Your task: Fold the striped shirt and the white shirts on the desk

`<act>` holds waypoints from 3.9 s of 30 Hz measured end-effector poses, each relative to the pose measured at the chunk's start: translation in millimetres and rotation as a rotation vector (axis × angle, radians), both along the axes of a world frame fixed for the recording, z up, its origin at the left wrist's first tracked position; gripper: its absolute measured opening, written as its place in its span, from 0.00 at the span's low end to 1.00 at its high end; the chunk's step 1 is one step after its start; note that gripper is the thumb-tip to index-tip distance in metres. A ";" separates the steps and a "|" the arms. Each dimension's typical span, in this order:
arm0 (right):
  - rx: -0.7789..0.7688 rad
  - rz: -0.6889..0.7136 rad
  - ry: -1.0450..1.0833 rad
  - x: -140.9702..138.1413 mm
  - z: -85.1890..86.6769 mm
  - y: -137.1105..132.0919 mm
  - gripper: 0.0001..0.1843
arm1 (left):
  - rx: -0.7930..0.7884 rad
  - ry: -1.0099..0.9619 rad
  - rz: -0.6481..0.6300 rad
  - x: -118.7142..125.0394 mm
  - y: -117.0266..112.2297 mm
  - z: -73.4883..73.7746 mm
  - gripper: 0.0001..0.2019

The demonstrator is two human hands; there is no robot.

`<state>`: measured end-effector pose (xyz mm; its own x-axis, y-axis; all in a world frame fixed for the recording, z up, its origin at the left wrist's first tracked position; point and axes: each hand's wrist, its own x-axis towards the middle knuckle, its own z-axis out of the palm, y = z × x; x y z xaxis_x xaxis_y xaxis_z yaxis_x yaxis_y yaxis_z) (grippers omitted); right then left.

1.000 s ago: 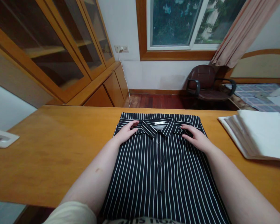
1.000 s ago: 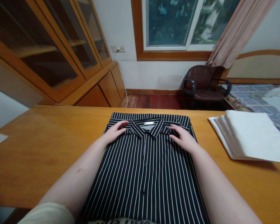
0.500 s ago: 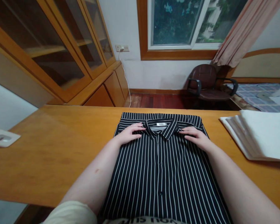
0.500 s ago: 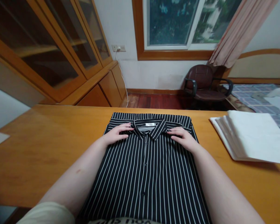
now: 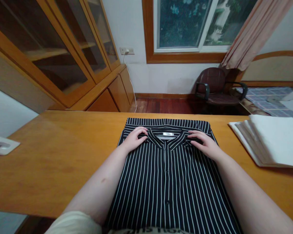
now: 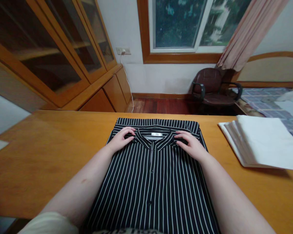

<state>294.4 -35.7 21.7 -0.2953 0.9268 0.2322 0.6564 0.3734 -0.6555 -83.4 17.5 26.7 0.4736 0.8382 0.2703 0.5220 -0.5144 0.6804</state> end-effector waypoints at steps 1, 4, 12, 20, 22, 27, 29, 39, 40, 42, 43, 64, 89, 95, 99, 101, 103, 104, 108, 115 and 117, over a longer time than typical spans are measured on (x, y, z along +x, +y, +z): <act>-0.014 0.007 -0.025 -4.1 -0.3 -1.2 0.19 | 0.021 0.016 0.007 1.4 -1.2 0.3 0.10; -0.106 -0.005 -0.063 -16.2 -4.4 -3.1 0.30 | 0.015 0.116 -0.028 5.0 -4.4 -0.3 0.17; -0.301 0.063 -0.022 -19.0 -13.5 5.2 0.25 | -0.218 0.312 -0.087 7.2 -1.5 -3.2 0.18; 0.073 0.045 0.023 -9.1 -6.7 2.5 0.23 | -0.045 0.166 -0.146 -4.5 -2.4 9.4 0.20; 0.180 0.036 -0.015 -9.0 -2.1 -0.2 0.22 | 0.007 0.092 -0.150 -7.2 -5.1 13.3 0.21; 0.241 0.077 -0.046 -8.4 7.7 -5.9 0.17 | 0.002 -0.068 -0.217 -10.7 -9.0 18.8 0.18; 0.205 0.107 -0.013 -7.4 8.1 -7.0 0.15 | -0.037 -0.076 -0.268 -11.0 -8.4 18.9 0.15; -0.115 0.146 0.185 -10.6 5.3 -9.1 0.10 | -0.335 -0.004 -0.413 -3.3 -7.3 19.3 0.10; -0.168 0.135 0.229 -11.8 4.5 -8.9 0.10 | -0.380 0.003 -0.375 -1.8 -8.2 18.3 0.09; -0.286 0.095 0.356 -14.7 3.0 -8.4 0.10 | -0.514 -0.022 -0.269 0.8 -10.7 16.9 0.09; -0.342 0.071 0.423 -16.5 2.5 -8.2 0.13 | -0.595 -0.053 -0.217 1.9 -12.5 17.2 0.10; -0.253 0.057 0.574 -34.5 8.0 -15.5 0.25 | -1.438 -1.152 0.265 62.3 -42.1 5.5 0.15; -0.715 0.060 0.452 -32.9 10.0 -13.3 0.20 | -0.957 0.274 0.056 15.4 -28.6 25.3 0.29; -0.075 -0.164 0.096 -20.4 -6.2 -2.0 0.18 | -0.122 0.129 0.216 14.3 -19.9 18.6 0.16; 0.013 -0.257 -0.258 -6.7 -29.5 7.5 0.25 | -0.076 0.350 0.222 14.2 -13.2 -7.9 0.26; -0.033 -0.285 -0.352 1.6 -39.9 11.4 0.31 | -0.165 0.431 0.211 11.9 -9.6 -18.0 0.32; -0.079 -0.314 -0.417 10.2 -46.3 14.5 0.36 | -0.219 0.493 0.188 7.2 -5.4 -23.4 0.35; -0.097 -0.338 -0.440 14.4 -47.9 15.8 0.38 | -0.228 0.517 0.175 4.0 -3.0 -24.6 0.37; -0.154 -0.442 -0.485 29.3 -47.2 19.4 0.42 | -0.232 0.565 0.188 -13.0 8.1 -27.9 0.37; -0.100 -0.556 -0.456 41.5 -47.1 21.8 0.42 | -0.165 0.575 0.515 -32.6 25.1 -35.4 0.34; -0.077 -0.601 -0.432 42.1 -48.2 23.1 0.42 | -0.187 0.550 0.616 -34.0 28.0 -36.4 0.36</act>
<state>336.5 -12.7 -26.5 0.2179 0.9661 0.1385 0.9381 -0.1681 -0.3028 -117.3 45.5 -9.6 -0.0593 0.9977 -0.0338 0.9537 0.0667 0.2933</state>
